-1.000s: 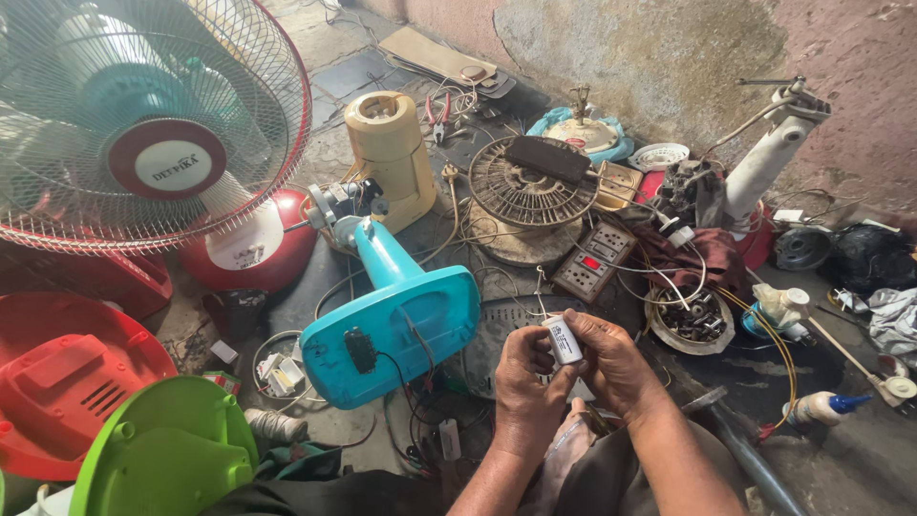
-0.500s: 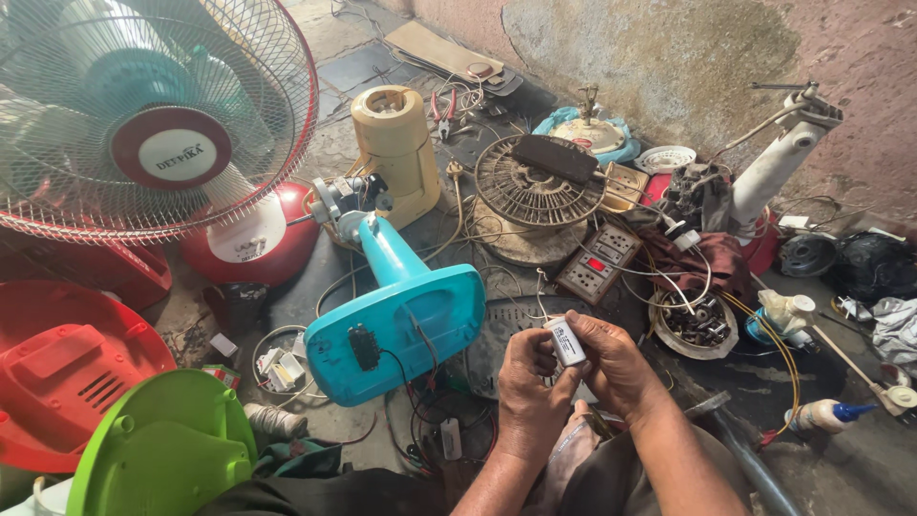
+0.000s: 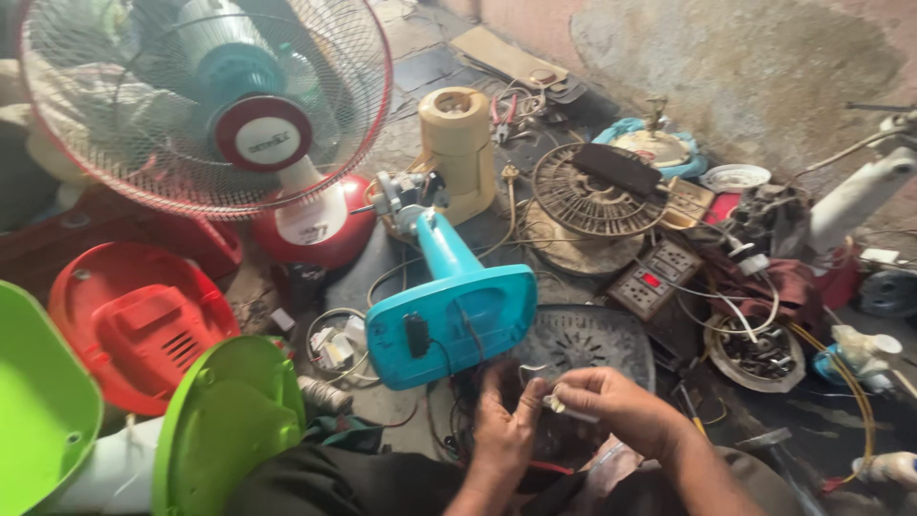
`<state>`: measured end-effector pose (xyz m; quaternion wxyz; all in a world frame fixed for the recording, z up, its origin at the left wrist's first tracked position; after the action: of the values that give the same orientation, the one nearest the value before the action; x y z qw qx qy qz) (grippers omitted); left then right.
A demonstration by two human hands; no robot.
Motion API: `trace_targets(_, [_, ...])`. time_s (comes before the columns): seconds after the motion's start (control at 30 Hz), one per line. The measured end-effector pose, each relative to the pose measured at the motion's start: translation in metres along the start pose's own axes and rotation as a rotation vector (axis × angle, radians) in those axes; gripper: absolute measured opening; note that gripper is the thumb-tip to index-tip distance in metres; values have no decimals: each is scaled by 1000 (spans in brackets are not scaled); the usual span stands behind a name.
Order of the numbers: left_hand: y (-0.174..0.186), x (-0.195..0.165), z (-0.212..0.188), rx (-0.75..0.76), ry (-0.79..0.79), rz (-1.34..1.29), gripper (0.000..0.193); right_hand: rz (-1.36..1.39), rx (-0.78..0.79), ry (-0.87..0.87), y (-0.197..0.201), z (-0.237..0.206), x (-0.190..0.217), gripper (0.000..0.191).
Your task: The person sits on the floor repairing an electric fan. They handle wires and a small component inside the fan's teal base, connect parts, plug a cord into a power strip and operate its switch to test the fan, then continue adjusting the wiring and fitting a component into the fan base.
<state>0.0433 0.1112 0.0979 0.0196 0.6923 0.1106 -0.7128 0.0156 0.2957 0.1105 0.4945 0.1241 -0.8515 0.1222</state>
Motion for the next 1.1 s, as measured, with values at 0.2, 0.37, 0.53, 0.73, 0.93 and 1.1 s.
trace_targets(0.2, [80, 6, 11, 306, 101, -164, 23, 66, 20, -107, -68, 9, -29, 48])
trace_targets(0.37, [129, -8, 43, 338, 207, 12, 23, -85, -153, -40, -102, 32, -76, 41])
trace_targets(0.53, [155, -20, 68, 42, 90, 247, 20, -154, -417, 180, -88, 69, -105, 26])
trace_targets(0.73, [164, -17, 75, 5, 232, 142, 23, -95, -714, 232, -122, 94, -96, 24])
trace_targets(0.93, [166, -14, 74, 30, 270, 233, 25, -229, -752, 367, -158, 110, -63, 27])
trace_targets(1.1, [165, -10, 75, 34, 233, 236, 27, -242, -730, 373, -141, 117, -69, 22])
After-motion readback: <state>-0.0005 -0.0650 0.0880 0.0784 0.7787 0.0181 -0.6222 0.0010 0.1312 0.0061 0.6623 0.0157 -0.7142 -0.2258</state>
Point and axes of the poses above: each hand's wrist, its own z-axis towards the middle knuckle, its own y-axis out of the back of the hand, x = y × z, the point moved 2 cm from there along z, towards the middle knuckle, and after that the axes turned 7 degrees about -x, right-handed, at the moved point
